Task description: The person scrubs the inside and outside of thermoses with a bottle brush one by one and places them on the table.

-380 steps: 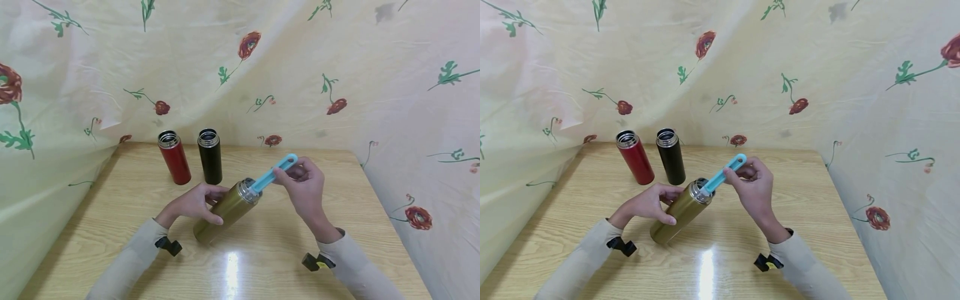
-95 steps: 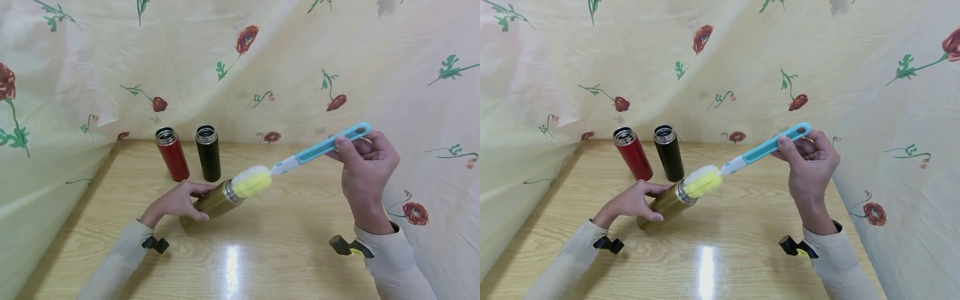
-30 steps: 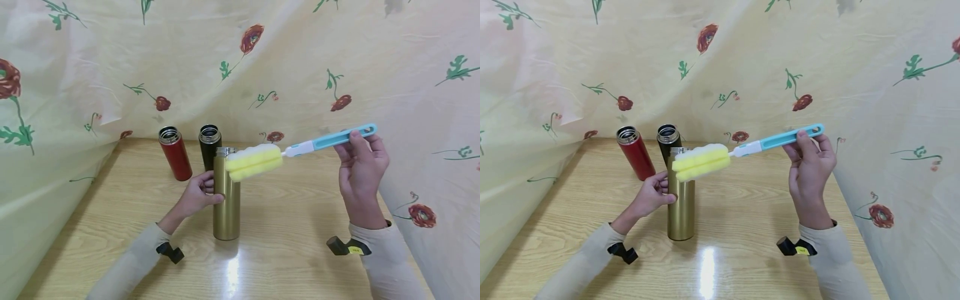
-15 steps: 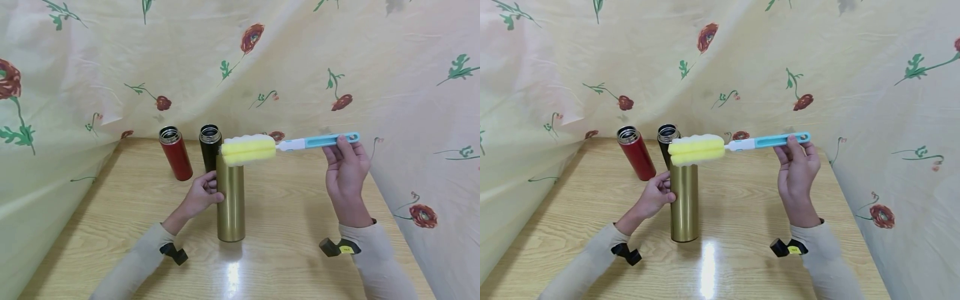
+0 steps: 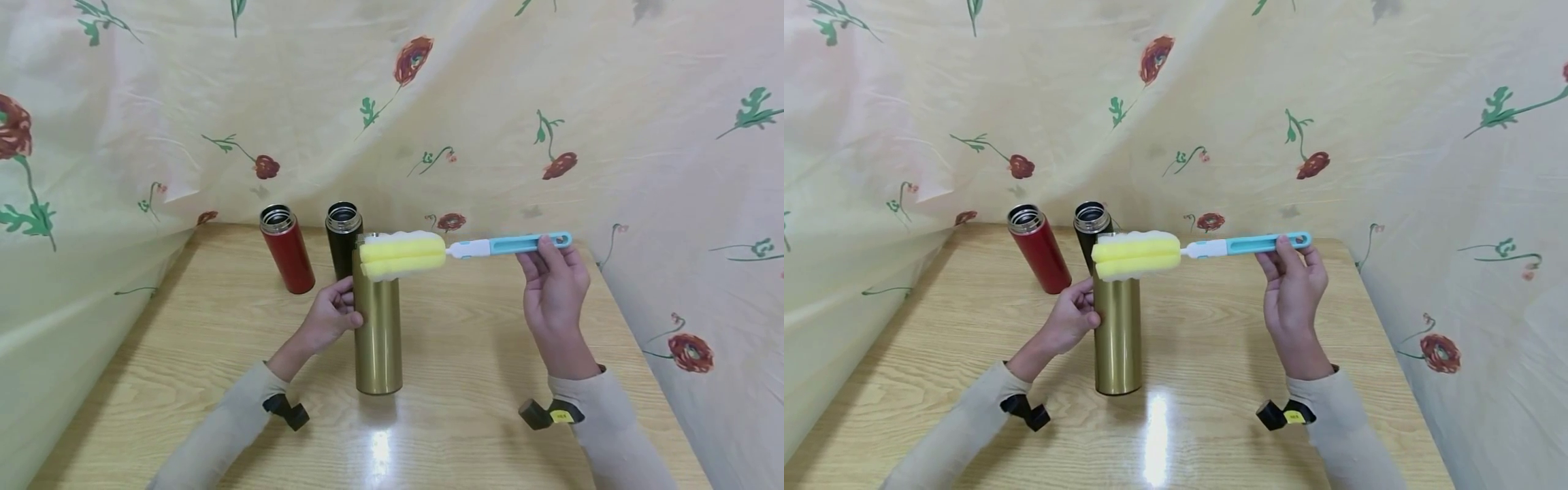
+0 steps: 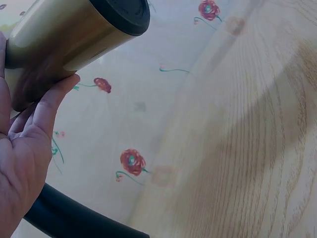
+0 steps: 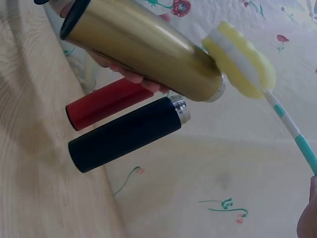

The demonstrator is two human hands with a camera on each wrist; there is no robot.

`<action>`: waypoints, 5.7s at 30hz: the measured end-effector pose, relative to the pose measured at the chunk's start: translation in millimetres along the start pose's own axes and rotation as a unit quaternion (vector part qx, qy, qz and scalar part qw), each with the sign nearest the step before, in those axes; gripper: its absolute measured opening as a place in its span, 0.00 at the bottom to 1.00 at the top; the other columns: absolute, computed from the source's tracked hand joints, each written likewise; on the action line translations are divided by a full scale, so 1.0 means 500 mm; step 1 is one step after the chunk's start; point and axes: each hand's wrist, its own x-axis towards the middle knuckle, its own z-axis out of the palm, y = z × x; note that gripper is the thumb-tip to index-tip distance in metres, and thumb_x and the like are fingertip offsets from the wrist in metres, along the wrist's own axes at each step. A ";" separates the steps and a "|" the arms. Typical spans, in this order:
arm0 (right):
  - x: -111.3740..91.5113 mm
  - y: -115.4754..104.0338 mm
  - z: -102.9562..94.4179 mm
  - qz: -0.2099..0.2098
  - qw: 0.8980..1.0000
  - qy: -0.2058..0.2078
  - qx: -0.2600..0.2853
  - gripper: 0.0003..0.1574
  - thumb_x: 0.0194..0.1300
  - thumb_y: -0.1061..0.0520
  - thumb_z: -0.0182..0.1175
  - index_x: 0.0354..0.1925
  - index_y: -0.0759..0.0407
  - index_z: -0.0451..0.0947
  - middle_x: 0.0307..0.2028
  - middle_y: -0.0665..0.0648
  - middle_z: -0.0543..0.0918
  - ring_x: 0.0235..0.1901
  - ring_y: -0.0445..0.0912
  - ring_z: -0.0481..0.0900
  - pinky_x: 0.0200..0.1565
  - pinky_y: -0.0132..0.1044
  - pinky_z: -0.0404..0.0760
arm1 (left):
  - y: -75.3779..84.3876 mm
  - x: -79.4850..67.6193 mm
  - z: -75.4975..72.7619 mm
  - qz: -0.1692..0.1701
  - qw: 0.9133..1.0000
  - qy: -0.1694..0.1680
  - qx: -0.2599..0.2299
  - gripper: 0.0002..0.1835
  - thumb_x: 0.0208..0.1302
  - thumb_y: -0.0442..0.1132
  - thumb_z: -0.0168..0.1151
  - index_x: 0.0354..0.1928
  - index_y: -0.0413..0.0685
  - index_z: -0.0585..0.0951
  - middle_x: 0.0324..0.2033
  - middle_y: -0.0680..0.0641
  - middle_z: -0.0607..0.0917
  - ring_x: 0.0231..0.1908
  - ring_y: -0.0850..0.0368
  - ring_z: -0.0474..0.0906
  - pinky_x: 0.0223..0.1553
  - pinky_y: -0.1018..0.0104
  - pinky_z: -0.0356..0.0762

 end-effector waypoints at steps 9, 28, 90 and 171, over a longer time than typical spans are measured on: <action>-0.019 0.005 -0.035 0.047 0.998 0.007 -0.028 0.10 0.67 0.69 0.65 0.43 0.70 0.73 0.34 0.60 0.81 0.34 0.48 0.87 0.46 0.34 0.85 | -0.002 0.004 -0.006 0.013 1.000 0.002 -0.018 0.66 0.43 0.63 0.78 0.66 0.12 0.59 0.42 0.54 0.90 0.41 0.63 0.87 0.41 0.73 0.84; -0.113 0.005 -0.113 0.088 0.989 -0.045 -0.113 0.02 0.74 0.69 0.56 0.41 0.65 0.75 0.37 0.57 0.84 0.38 0.46 0.88 0.50 0.35 0.84 | -0.012 0.011 -0.019 0.022 0.998 0.010 -0.065 0.63 0.44 0.61 0.78 0.68 0.18 0.62 0.46 0.50 0.89 0.46 0.61 0.86 0.46 0.71 0.84; 0.030 0.019 0.013 -0.040 0.999 -0.011 0.002 0.14 0.66 0.69 0.66 0.44 0.70 0.72 0.35 0.63 0.83 0.36 0.50 0.89 0.45 0.36 0.86 | -0.030 0.001 -0.004 0.002 1.000 -0.003 -0.021 0.54 0.44 0.66 0.76 0.60 0.26 0.74 0.39 0.52 0.89 0.34 0.67 0.82 0.28 0.78 0.78; -0.149 -0.014 -0.143 -0.009 0.987 0.039 -0.155 0.16 0.66 0.75 0.61 0.51 0.73 0.71 0.35 0.63 0.85 0.39 0.50 0.90 0.49 0.42 0.84 | -0.024 -0.007 -0.025 -0.035 0.999 0.016 -0.009 0.65 0.43 0.66 0.76 0.66 0.15 0.63 0.41 0.53 0.90 0.36 0.63 0.87 0.28 0.74 0.83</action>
